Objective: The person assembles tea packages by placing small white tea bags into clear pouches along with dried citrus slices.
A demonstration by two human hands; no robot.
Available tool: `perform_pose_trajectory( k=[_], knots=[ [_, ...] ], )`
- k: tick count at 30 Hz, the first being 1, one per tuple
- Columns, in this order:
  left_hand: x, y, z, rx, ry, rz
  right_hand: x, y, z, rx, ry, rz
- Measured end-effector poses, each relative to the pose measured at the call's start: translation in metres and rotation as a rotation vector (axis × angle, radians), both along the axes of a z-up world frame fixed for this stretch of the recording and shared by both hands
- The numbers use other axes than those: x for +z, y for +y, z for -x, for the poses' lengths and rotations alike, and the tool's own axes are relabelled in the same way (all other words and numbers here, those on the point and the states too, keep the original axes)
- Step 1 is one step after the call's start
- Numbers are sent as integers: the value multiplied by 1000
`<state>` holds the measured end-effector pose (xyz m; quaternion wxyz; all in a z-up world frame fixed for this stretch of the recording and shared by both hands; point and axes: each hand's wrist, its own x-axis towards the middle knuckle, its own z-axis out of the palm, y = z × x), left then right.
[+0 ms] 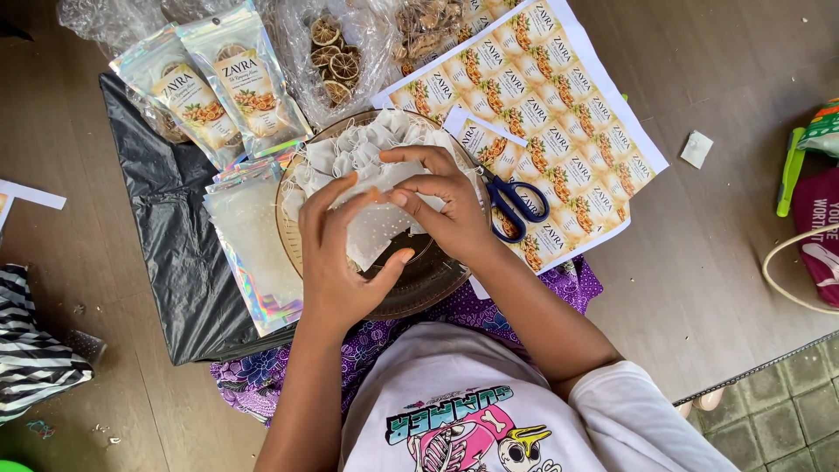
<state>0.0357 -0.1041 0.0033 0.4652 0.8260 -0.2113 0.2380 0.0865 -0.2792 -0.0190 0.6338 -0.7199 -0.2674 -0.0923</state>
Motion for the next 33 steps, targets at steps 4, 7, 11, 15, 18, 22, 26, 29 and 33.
perform_pose_trajectory(
  k=[4,7,11,15,18,22,26,29,33],
  knots=[
    [-5,4,-1,68,88,132,2,3,2,-70,-40,28],
    [-3,8,0,15,344,169,2,4,3,-74,-105,77],
    [-16,14,-2,63,396,201,7,4,3,-49,-140,76],
    [-33,17,-4,175,397,443,27,5,10,-120,-82,37],
    [-30,15,-2,244,339,532,19,3,7,-276,-124,168],
    [-24,13,0,271,348,588,8,11,5,-216,-97,305],
    [-28,15,1,261,336,581,12,19,11,-42,-244,677],
    [-30,16,2,250,339,554,6,23,12,-78,-348,826],
    [-26,17,0,222,346,509,2,25,12,-102,-341,910]
  ],
)
